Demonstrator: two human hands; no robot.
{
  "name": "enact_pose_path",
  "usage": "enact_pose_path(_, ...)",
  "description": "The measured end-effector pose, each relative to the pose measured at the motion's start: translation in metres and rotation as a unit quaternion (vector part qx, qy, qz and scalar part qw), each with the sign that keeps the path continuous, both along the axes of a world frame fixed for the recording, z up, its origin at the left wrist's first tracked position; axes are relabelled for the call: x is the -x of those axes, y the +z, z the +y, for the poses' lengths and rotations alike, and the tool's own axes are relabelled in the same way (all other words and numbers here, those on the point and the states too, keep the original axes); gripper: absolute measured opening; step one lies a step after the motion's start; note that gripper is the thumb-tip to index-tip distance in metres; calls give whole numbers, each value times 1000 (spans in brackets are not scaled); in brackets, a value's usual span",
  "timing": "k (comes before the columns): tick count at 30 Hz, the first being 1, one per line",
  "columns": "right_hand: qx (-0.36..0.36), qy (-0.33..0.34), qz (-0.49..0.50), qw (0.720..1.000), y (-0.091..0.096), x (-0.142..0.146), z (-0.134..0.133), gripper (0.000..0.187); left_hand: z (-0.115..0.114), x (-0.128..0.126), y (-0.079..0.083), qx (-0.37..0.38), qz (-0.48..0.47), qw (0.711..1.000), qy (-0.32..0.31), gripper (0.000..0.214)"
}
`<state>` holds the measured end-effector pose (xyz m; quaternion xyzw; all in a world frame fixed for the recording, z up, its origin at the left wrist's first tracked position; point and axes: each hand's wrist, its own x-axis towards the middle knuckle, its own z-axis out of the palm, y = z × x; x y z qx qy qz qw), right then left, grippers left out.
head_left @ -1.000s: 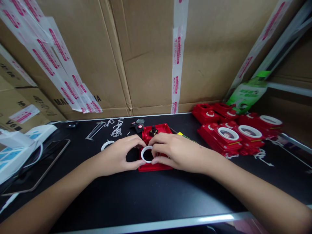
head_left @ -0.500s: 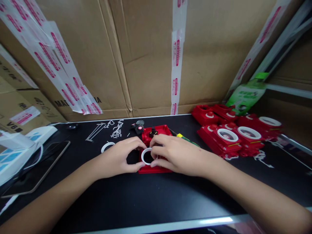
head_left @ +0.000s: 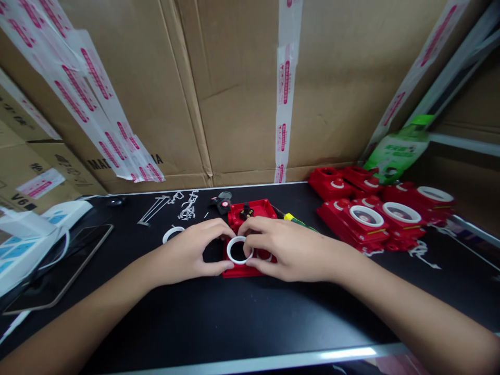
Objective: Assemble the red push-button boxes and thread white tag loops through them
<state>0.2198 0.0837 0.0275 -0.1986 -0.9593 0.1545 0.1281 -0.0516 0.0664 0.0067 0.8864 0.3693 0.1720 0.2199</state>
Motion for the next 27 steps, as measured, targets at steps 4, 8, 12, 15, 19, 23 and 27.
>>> enact_pose_path(4,0,-16,-9,1000,1,2,-1,20,1,2,-1,12,5,1000,4,40)
enact_pose_path(8,-2,-29,-19,999,0,4,-1,26,2,4,-4,13,14,1000,3,52)
enact_pose_path(12,-14,-35,-28,999,-1,3,-2,29,1,3,-4,13,15,1000,5,51)
enact_pose_path(15,-9,-26,-16,999,0,0,-2,26,1,3,-3,15,17,1000,8,52)
enact_pose_path(19,-13,-4,-12,1000,4,-3,-2,18,2,3,-2,11,17,1000,7,50)
enact_pose_path(23,-35,-8,-23,999,6,-2,-3,19,2,4,-2,14,16,1000,7,50)
enact_pose_path(27,-52,-13,-34,998,7,0,-4,20,2,3,-2,17,19,1000,8,52)
